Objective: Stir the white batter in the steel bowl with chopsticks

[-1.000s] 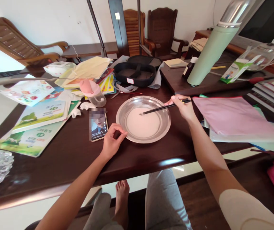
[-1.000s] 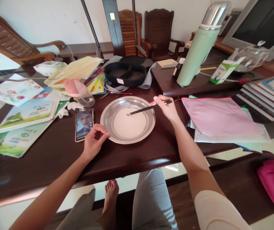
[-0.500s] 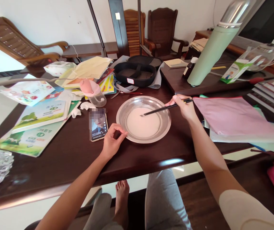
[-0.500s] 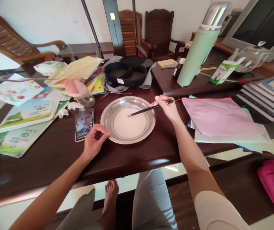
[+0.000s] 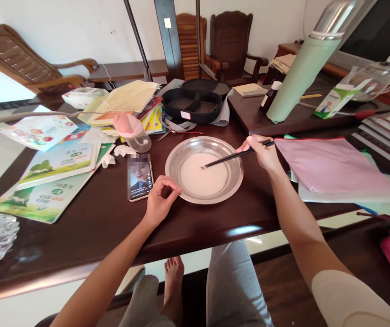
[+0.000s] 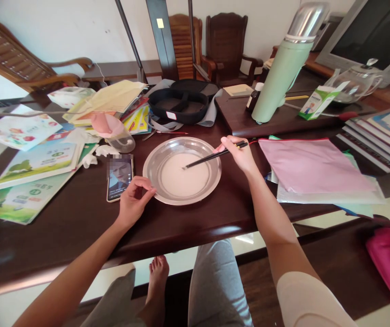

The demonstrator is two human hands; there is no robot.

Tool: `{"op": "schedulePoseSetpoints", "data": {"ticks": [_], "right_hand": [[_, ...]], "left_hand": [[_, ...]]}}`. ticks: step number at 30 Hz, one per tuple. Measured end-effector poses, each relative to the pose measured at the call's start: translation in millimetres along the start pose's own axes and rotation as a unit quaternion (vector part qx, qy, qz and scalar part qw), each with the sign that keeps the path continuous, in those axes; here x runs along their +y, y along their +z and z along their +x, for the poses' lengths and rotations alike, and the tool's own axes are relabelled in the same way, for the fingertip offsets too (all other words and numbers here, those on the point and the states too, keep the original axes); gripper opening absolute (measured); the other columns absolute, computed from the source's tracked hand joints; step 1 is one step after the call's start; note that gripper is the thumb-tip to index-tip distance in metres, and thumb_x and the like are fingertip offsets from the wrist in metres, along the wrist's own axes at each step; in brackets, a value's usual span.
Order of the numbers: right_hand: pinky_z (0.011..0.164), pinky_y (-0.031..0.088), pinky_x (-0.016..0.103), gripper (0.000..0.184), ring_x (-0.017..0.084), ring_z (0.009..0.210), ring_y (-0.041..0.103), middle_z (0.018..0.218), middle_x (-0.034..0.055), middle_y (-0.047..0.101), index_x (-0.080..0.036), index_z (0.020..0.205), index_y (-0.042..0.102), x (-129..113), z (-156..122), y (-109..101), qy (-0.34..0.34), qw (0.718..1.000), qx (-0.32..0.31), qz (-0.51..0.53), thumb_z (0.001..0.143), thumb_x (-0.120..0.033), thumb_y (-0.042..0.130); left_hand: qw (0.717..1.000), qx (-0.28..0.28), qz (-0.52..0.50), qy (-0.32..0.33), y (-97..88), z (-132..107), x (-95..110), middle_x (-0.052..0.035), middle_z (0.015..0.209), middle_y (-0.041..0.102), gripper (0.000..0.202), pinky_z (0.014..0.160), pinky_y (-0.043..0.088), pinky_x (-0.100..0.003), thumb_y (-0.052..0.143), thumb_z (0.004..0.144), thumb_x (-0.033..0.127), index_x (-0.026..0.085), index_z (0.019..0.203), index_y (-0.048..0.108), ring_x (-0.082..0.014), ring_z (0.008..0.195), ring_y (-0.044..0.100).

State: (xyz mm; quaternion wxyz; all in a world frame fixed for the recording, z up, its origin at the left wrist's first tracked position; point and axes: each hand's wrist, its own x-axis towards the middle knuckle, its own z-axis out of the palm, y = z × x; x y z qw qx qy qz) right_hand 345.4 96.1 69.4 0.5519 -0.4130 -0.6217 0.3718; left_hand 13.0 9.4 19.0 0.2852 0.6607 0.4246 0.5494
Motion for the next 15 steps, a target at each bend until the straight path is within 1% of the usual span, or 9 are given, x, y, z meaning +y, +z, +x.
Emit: {"op": "schedulePoseSetpoints", "data": {"ticks": [2, 4, 6, 8, 11, 13, 15], "right_hand": [[0.079, 0.061, 0.038, 0.050, 0.023, 0.070, 0.076, 0.065, 0.0032, 0.077, -0.025, 0.061, 0.072, -1, -1, 0, 0.002, 0.999, -0.034, 0.003, 0.084, -0.069, 0.071], [0.078, 0.061, 0.037, 0.049, 0.022, 0.074, 0.077, 0.069, 0.0042, 0.078, -0.025, 0.063, 0.074, -3, -3, 5, 0.003, 0.996, -0.084, -0.003, 0.083, -0.070, 0.072], [0.080, 0.061, 0.036, 0.048, 0.022, 0.078, 0.078, 0.073, 0.0050, 0.079, -0.024, 0.068, 0.075, -5, -4, 10, 0.005, 0.993, -0.115, -0.008, 0.082, -0.070, 0.073], [0.082, 0.061, 0.036, 0.047, 0.023, 0.081, 0.079, 0.075, 0.0047, 0.080, -0.024, 0.070, 0.076, -5, -3, 13, 0.002, 0.995, -0.102, -0.011, 0.081, -0.070, 0.074], [0.084, 0.060, 0.038, 0.044, 0.023, 0.078, 0.079, 0.073, 0.0032, 0.079, -0.025, 0.069, 0.074, -3, -1, 9, -0.005, 0.999, -0.031, -0.013, 0.082, -0.066, 0.076], [0.082, 0.061, 0.038, 0.045, 0.022, 0.073, 0.078, 0.068, 0.0025, 0.078, -0.025, 0.064, 0.072, 0, 1, 3, -0.004, 1.000, 0.012, -0.004, 0.084, -0.065, 0.075], [0.079, 0.060, 0.038, 0.048, 0.022, 0.068, 0.077, 0.064, 0.0021, 0.076, -0.025, 0.060, 0.070, 1, 1, 0, -0.003, 1.000, 0.021, 0.009, 0.086, -0.065, 0.072]], "left_hand": [[1.000, 0.001, -0.001, 0.004, 0.0, 0, 0, -0.0028, 0.082, 0.061, 0.035, 0.072, 0.051, -0.033, 0.078, 0.088, 0.052, 0.022, 0.078, 0.063, -0.0177, 0.076, 0.060], [1.000, -0.001, -0.003, 0.008, -0.1, 0, 0, -0.0030, 0.083, 0.062, 0.034, 0.071, 0.051, -0.033, 0.078, 0.088, 0.051, 0.022, 0.078, 0.062, -0.0178, 0.076, 0.060], [1.000, -0.003, -0.003, 0.010, -0.4, 0, 0, -0.0029, 0.083, 0.062, 0.034, 0.071, 0.051, -0.033, 0.078, 0.089, 0.050, 0.022, 0.078, 0.062, -0.0178, 0.076, 0.060], [1.000, -0.002, -0.004, 0.012, -0.5, 0, 0, -0.0028, 0.083, 0.062, 0.033, 0.072, 0.051, -0.033, 0.078, 0.089, 0.050, 0.022, 0.078, 0.062, -0.0176, 0.077, 0.060], [1.000, -0.004, -0.011, 0.018, -0.4, 0, 0, -0.0025, 0.084, 0.062, 0.031, 0.072, 0.052, -0.033, 0.078, 0.089, 0.047, 0.022, 0.079, 0.063, -0.0174, 0.077, 0.061], [1.000, -0.006, -0.013, 0.019, -0.1, 0, 0, -0.0025, 0.084, 0.062, 0.030, 0.073, 0.051, -0.033, 0.078, 0.090, 0.047, 0.022, 0.079, 0.063, -0.0175, 0.077, 0.061], [1.000, -0.006, -0.013, 0.016, 0.2, 0, 0, -0.0025, 0.083, 0.062, 0.031, 0.073, 0.051, -0.033, 0.078, 0.089, 0.047, 0.022, 0.079, 0.062, -0.0176, 0.077, 0.060]]}}
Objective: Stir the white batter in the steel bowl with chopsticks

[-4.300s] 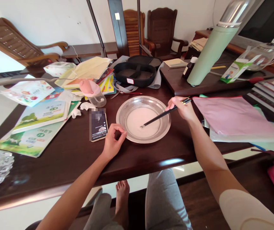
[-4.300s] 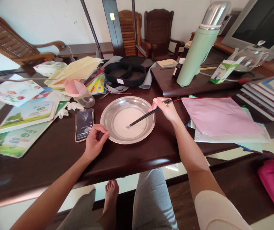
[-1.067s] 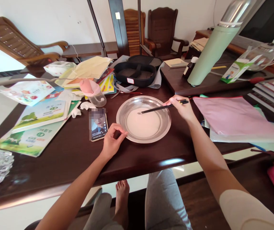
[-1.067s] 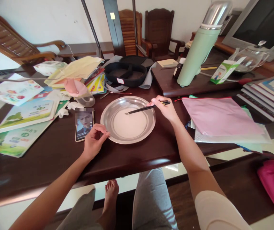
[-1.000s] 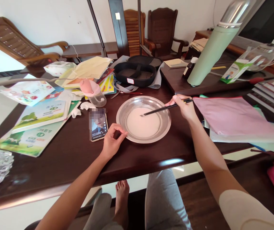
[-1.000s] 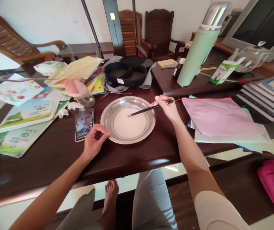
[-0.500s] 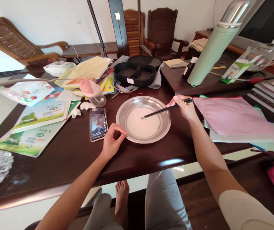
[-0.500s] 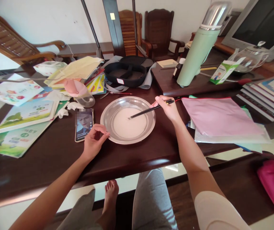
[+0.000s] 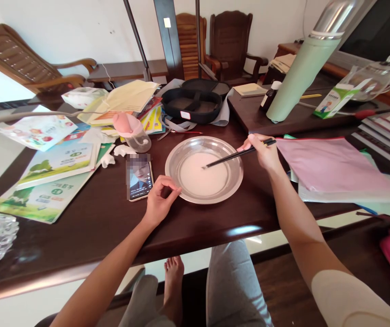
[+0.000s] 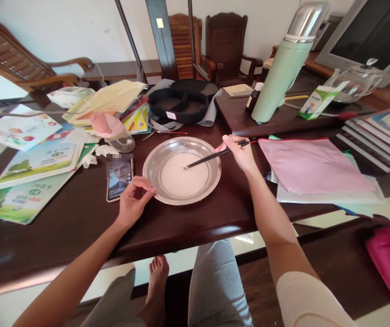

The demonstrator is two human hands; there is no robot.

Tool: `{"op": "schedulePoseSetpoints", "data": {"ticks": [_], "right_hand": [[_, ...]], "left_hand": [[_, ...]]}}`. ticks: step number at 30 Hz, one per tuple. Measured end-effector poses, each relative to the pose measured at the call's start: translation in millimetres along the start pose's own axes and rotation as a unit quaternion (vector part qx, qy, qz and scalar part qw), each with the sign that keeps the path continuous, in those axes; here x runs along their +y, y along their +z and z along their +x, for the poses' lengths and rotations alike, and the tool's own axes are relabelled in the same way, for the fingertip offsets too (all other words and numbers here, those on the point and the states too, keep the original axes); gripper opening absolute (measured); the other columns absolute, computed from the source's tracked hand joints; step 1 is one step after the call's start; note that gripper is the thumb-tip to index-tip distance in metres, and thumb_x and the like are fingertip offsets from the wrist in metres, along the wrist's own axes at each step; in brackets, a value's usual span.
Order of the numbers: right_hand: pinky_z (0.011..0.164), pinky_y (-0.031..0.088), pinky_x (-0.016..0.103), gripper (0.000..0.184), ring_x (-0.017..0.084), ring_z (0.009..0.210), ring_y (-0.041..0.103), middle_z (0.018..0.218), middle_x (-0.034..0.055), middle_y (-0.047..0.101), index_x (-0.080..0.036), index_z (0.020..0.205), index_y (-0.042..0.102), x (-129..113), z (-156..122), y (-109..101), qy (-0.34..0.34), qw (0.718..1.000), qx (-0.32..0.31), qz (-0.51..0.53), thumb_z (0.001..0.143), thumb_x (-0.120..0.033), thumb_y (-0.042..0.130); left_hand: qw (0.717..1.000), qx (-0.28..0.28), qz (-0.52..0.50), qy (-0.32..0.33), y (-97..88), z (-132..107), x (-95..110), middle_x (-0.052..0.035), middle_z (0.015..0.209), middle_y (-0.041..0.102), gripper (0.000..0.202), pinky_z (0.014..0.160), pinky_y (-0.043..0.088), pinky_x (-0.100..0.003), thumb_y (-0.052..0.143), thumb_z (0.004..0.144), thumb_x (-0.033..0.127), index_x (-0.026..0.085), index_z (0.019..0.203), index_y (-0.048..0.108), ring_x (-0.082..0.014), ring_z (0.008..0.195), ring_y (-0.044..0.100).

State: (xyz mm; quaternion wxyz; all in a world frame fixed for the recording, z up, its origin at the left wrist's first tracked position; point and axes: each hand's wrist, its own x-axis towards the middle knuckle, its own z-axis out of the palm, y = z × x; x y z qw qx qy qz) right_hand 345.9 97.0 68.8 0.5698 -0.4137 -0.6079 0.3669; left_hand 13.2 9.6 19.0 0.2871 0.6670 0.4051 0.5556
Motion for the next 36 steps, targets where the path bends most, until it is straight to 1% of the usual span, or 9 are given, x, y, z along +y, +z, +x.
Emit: {"op": "schedulePoseSetpoints", "data": {"ticks": [7, 14, 16, 20, 22, 27, 29, 34, 36], "right_hand": [[0.081, 0.060, 0.035, 0.046, 0.022, 0.080, 0.079, 0.076, 0.0053, 0.081, -0.023, 0.070, 0.076, -5, -5, 13, 0.001, 0.990, -0.144, -0.014, 0.084, -0.067, 0.074], [0.078, 0.059, 0.034, 0.043, 0.020, 0.069, 0.077, 0.065, 0.0016, 0.076, -0.024, 0.062, 0.073, 1, -1, 1, -0.005, 1.000, -0.018, 0.014, 0.087, -0.059, 0.075], [0.076, 0.059, 0.033, 0.044, 0.020, 0.068, 0.076, 0.064, 0.0018, 0.076, -0.024, 0.061, 0.073, 2, -1, 0, -0.009, 0.999, -0.036, 0.021, 0.089, -0.058, 0.074], [0.079, 0.059, 0.033, 0.044, 0.021, 0.078, 0.079, 0.074, 0.0051, 0.080, -0.023, 0.068, 0.076, -1, -3, 8, -0.004, 0.992, -0.129, 0.000, 0.086, -0.064, 0.074], [0.082, 0.060, 0.034, 0.045, 0.022, 0.082, 0.079, 0.077, 0.0057, 0.081, -0.022, 0.071, 0.077, -3, -3, 12, 0.001, 0.991, -0.132, -0.008, 0.083, -0.066, 0.075], [0.080, 0.060, 0.036, 0.045, 0.022, 0.072, 0.078, 0.067, 0.0026, 0.077, -0.024, 0.064, 0.073, 1, 0, 4, -0.010, 1.000, -0.015, -0.013, 0.085, -0.064, 0.074], [0.076, 0.059, 0.035, 0.049, 0.021, 0.068, 0.077, 0.062, 0.0023, 0.074, -0.024, 0.059, 0.070, 2, 0, 0, -0.012, 1.000, 0.000, -0.001, 0.088, -0.063, 0.072], [0.077, 0.060, 0.034, 0.047, 0.022, 0.076, 0.078, 0.072, 0.0053, 0.079, -0.023, 0.066, 0.075, -3, -4, 8, -0.006, 0.993, -0.121, -0.004, 0.085, -0.065, 0.073], [0.080, 0.060, 0.034, 0.045, 0.022, 0.080, 0.079, 0.077, 0.0059, 0.080, -0.023, 0.070, 0.077, -5, -4, 11, -0.006, 0.990, -0.139, -0.012, 0.083, -0.066, 0.075]], "left_hand": [[1.000, -0.008, 0.013, 0.011, -1.6, -1, 1, -0.0026, 0.084, 0.062, 0.029, 0.071, 0.050, -0.032, 0.074, 0.093, 0.042, 0.022, 0.076, 0.062, -0.0167, 0.076, 0.059], [0.999, 0.008, -0.004, 0.038, -0.4, 0, -1, -0.0013, 0.084, 0.063, 0.019, 0.070, 0.050, -0.029, 0.079, 0.091, 0.036, 0.022, 0.085, 0.067, -0.0159, 0.077, 0.061], [0.999, 0.007, -0.008, 0.036, 0.0, 0, -1, -0.0011, 0.084, 0.062, 0.019, 0.069, 0.049, -0.028, 0.079, 0.090, 0.035, 0.022, 0.084, 0.066, -0.0155, 0.077, 0.061], [0.999, 0.005, -0.011, 0.037, -0.1, 0, -3, -0.0011, 0.085, 0.062, 0.018, 0.071, 0.049, -0.028, 0.079, 0.091, 0.031, 0.022, 0.083, 0.065, -0.0154, 0.078, 0.061], [0.999, 0.004, -0.014, 0.039, -0.2, -1, -3, -0.0009, 0.085, 0.062, 0.016, 0.072, 0.049, -0.028, 0.079, 0.091, 0.028, 0.022, 0.083, 0.065, -0.0151, 0.078, 0.061], [0.999, 0.000, -0.011, 0.045, -0.1, 0, -1, -0.0007, 0.085, 0.061, 0.017, 0.071, 0.049, -0.028, 0.076, 0.093, 0.027, 0.022, 0.081, 0.064, -0.0147, 0.078, 0.061], [0.999, 0.001, -0.005, 0.045, -0.2, 0, 0, -0.0007, 0.085, 0.062, 0.017, 0.071, 0.049, -0.028, 0.076, 0.093, 0.028, 0.022, 0.082, 0.065, -0.0147, 0.078, 0.061], [1.000, 0.009, -0.001, 0.026, -0.2, 0, -1, -0.0010, 0.084, 0.062, 0.021, 0.070, 0.049, -0.029, 0.078, 0.092, 0.037, 0.022, 0.084, 0.065, -0.0155, 0.076, 0.060], [1.000, 0.011, -0.001, 0.018, -0.2, 0, -1, -0.0012, 0.083, 0.061, 0.025, 0.070, 0.049, -0.029, 0.078, 0.091, 0.040, 0.022, 0.082, 0.064, -0.0159, 0.076, 0.060]]}}
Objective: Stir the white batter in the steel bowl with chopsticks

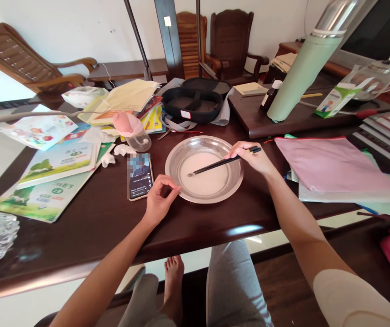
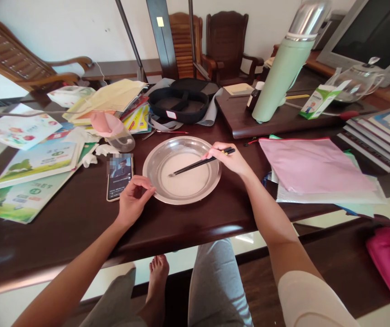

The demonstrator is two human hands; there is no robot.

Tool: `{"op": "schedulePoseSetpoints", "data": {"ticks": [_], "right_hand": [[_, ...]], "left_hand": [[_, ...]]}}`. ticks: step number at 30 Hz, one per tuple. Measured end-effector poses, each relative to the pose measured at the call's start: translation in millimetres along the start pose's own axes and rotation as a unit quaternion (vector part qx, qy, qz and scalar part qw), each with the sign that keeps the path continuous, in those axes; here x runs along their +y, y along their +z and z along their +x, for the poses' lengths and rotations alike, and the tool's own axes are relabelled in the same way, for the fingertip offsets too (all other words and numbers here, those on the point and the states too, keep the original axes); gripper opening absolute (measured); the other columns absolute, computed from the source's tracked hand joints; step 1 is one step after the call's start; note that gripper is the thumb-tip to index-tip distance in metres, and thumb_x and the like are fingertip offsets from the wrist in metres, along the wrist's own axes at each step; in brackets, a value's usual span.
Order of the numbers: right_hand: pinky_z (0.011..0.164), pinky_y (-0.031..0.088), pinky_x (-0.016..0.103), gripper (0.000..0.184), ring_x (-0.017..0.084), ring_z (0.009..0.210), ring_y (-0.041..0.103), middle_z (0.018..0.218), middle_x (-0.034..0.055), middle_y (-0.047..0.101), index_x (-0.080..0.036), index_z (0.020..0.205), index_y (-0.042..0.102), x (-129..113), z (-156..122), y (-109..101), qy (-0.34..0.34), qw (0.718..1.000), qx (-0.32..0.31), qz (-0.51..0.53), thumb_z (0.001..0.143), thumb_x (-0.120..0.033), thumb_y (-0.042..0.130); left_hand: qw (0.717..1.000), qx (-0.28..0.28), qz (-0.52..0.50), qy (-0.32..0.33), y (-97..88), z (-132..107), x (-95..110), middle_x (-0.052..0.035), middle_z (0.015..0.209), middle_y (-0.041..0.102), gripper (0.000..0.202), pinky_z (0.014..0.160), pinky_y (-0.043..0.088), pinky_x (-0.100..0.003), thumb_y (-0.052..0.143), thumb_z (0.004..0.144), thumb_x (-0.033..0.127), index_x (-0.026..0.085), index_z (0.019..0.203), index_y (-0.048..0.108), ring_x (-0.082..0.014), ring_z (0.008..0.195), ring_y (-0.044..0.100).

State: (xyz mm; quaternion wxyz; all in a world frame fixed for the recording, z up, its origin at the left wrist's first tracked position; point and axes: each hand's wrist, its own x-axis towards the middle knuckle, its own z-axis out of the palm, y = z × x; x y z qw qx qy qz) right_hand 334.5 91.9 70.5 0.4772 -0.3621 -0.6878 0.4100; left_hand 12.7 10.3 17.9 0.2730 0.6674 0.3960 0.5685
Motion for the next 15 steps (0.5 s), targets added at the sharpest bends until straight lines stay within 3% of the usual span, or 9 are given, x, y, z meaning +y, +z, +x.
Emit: {"op": "schedulePoseSetpoints", "data": {"ticks": [6, 8, 13, 15], "right_hand": [[0.080, 0.060, 0.037, 0.047, 0.022, 0.070, 0.077, 0.066, 0.0027, 0.076, -0.024, 0.062, 0.072, 5, 1, -12, 0.002, 0.992, 0.129, 0.002, 0.086, -0.065, 0.073], [0.076, 0.059, 0.036, 0.049, 0.021, 0.068, 0.076, 0.063, 0.0027, 0.075, -0.024, 0.059, 0.070, 6, 0, -14, -0.002, 0.993, 0.115, 0.016, 0.088, -0.063, 0.071], [0.077, 0.060, 0.033, 0.045, 0.021, 0.075, 0.078, 0.072, 0.0045, 0.080, -0.023, 0.067, 0.075, -1, -1, 0, 0.006, 1.000, 0.006, 0.015, 0.085, -0.065, 0.074], [0.080, 0.060, 0.034, 0.045, 0.021, 0.078, 0.079, 0.074, 0.0044, 0.080, -0.023, 0.069, 0.076, -2, 0, 2, 0.011, 1.000, 0.013, 0.007, 0.083, -0.066, 0.075]], "left_hand": [[1.000, -0.005, 0.005, -0.012, 0.0, 0, 2, -0.0014, 0.083, 0.061, 0.028, 0.071, 0.050, -0.030, 0.077, 0.091, 0.043, 0.022, 0.079, 0.062, -0.0163, 0.076, 0.060], [1.000, -0.001, 0.007, -0.014, 0.2, 0, 2, -0.0015, 0.082, 0.061, 0.028, 0.070, 0.050, -0.031, 0.077, 0.091, 0.044, 0.022, 0.081, 0.063, -0.0166, 0.076, 0.060], [1.000, 0.006, 0.003, -0.024, 0.4, 0, 0, -0.0014, 0.083, 0.061, 0.029, 0.069, 0.050, -0.030, 0.078, 0.090, 0.045, 0.022, 0.081, 0.063, -0.0162, 0.075, 0.059], [1.000, 0.006, -0.001, -0.024, 0.4, -1, -1, -0.0013, 0.083, 0.060, 0.029, 0.070, 0.049, -0.029, 0.079, 0.089, 0.044, 0.022, 0.081, 0.063, -0.0159, 0.076, 0.059]]}}
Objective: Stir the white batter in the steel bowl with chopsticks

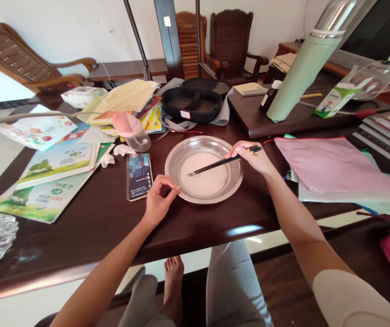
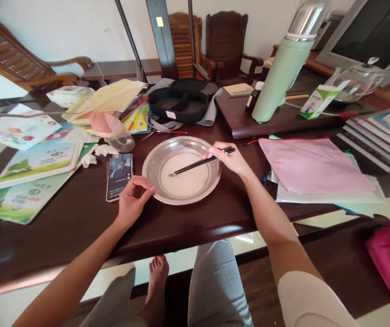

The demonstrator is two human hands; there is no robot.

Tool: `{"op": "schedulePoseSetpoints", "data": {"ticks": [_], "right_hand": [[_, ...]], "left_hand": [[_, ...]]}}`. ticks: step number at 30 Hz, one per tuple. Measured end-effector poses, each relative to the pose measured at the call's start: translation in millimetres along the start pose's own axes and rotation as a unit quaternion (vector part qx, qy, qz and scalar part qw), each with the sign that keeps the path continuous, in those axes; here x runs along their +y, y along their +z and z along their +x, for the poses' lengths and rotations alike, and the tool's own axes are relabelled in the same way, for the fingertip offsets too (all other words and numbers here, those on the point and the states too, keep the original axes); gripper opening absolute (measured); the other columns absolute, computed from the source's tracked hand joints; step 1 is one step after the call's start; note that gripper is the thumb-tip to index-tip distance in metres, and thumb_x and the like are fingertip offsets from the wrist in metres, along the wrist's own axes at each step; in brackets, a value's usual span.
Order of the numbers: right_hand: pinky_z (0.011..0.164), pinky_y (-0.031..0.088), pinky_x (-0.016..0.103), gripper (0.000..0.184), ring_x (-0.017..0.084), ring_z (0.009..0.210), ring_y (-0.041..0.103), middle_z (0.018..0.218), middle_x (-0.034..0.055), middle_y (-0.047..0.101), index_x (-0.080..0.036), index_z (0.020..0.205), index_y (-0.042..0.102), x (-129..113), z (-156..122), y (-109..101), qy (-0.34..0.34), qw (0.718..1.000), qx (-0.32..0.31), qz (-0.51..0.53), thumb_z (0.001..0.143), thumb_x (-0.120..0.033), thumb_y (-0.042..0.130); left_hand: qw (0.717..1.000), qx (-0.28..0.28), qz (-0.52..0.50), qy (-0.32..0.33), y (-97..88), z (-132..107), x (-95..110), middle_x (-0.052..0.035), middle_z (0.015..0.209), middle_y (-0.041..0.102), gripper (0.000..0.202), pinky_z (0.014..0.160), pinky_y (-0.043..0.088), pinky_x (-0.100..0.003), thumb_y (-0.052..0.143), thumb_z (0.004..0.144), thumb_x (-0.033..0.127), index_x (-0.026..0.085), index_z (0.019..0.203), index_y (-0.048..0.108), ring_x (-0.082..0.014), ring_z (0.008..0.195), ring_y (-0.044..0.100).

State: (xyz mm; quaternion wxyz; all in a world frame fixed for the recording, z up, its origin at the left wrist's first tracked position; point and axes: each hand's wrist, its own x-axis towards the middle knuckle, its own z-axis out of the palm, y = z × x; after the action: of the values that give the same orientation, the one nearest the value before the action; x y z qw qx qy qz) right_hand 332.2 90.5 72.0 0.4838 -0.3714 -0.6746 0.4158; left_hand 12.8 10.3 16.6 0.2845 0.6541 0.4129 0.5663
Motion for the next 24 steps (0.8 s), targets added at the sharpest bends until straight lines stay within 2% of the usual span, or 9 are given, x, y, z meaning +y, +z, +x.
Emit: {"op": "schedulePoseSetpoints", "data": {"ticks": [4, 6, 12, 14, 18, 20, 22, 24], "right_hand": [[0.081, 0.060, 0.036, 0.044, 0.022, 0.075, 0.078, 0.069, 0.0026, 0.079, -0.024, 0.066, 0.073, 4, 1, -9, -0.006, 0.996, 0.089, -0.005, 0.084, -0.064, 0.076], [0.079, 0.060, 0.037, 0.046, 0.022, 0.070, 0.077, 0.066, 0.0023, 0.077, -0.025, 0.062, 0.072, 7, 1, -13, -0.009, 0.994, 0.106, 0.009, 0.086, -0.064, 0.073], [0.080, 0.061, 0.036, 0.047, 0.023, 0.079, 0.079, 0.074, 0.0044, 0.080, -0.024, 0.067, 0.074, 4, 0, -3, 0.011, 1.000, 0.015, -0.002, 0.083, -0.069, 0.074], [0.083, 0.061, 0.037, 0.047, 0.023, 0.081, 0.079, 0.075, 0.0044, 0.080, -0.024, 0.069, 0.075, 2, 1, -1, 0.008, 1.000, 0.021, -0.012, 0.081, -0.069, 0.075], [0.083, 0.060, 0.037, 0.043, 0.022, 0.073, 0.077, 0.070, 0.0023, 0.078, -0.024, 0.066, 0.073, 4, 2, -9, -0.004, 0.994, 0.107, -0.007, 0.085, -0.063, 0.075], [0.079, 0.059, 0.036, 0.045, 0.021, 0.068, 0.076, 0.065, 0.0017, 0.076, -0.025, 0.061, 0.071, 7, 1, -14, -0.009, 0.992, 0.126, 0.010, 0.088, -0.061, 0.073], [0.077, 0.059, 0.036, 0.047, 0.021, 0.067, 0.076, 0.063, 0.0020, 0.075, -0.024, 0.060, 0.071, 8, 1, -14, -0.014, 0.994, 0.104, 0.016, 0.089, -0.061, 0.072], [0.077, 0.059, 0.035, 0.046, 0.021, 0.072, 0.077, 0.066, 0.0031, 0.077, -0.024, 0.062, 0.073, 6, 0, -9, -0.011, 0.999, 0.051, 0.011, 0.087, -0.063, 0.073]], "left_hand": [[1.000, 0.001, -0.001, -0.001, 0.5, 0, 1, -0.0012, 0.082, 0.060, 0.030, 0.069, 0.050, -0.029, 0.079, 0.089, 0.046, 0.022, 0.080, 0.063, -0.0159, 0.075, 0.059], [1.000, 0.001, -0.001, -0.001, 0.7, 1, 1, -0.0012, 0.082, 0.060, 0.032, 0.069, 0.050, -0.029, 0.079, 0.089, 0.047, 0.022, 0.079, 0.062, -0.0160, 0.075, 0.060], [1.000, -0.005, 0.006, -0.001, 0.2, 1, 3, -0.0018, 0.082, 0.060, 0.034, 0.070, 0.051, -0.030, 0.078, 0.089, 0.049, 0.022, 0.079, 0.061, -0.0166, 0.075, 0.060], [1.000, -0.005, 0.008, -0.003, 0.0, 1, 3, -0.0019, 0.082, 0.060, 0.034, 0.070, 0.051, -0.030, 0.078, 0.089, 0.050, 0.022, 0.079, 0.061, -0.0167, 0.075, 0.060], [1.000, -0.007, 0.003, 0.001, 0.3, 1, 3, -0.0017, 0.082, 0.060, 0.035, 0.069, 0.050, -0.030, 0.078, 0.089, 0.050, 0.022, 0.079, 0.061, -0.0163, 0.075, 0.059], [1.000, -0.009, 0.003, 0.002, 0.5, 1, 3, -0.0017, 0.082, 0.061, 0.035, 0.069, 0.050, -0.030, 0.078, 0.089, 0.051, 0.022, 0.079, 0.061, -0.0162, 0.075, 0.059], [1.000, -0.010, 0.005, 0.002, 0.5, 1, 3, -0.0018, 0.082, 0.061, 0.035, 0.069, 0.050, -0.030, 0.077, 0.090, 0.051, 0.022, 0.079, 0.061, -0.0162, 0.075, 0.059], [1.000, -0.010, 0.004, 0.004, 0.3, 2, 3, -0.0018, 0.082, 0.061, 0.034, 0.069, 0.050, -0.030, 0.077, 0.090, 0.050, 0.021, 0.080, 0.061, -0.0162, 0.075, 0.060]]}}
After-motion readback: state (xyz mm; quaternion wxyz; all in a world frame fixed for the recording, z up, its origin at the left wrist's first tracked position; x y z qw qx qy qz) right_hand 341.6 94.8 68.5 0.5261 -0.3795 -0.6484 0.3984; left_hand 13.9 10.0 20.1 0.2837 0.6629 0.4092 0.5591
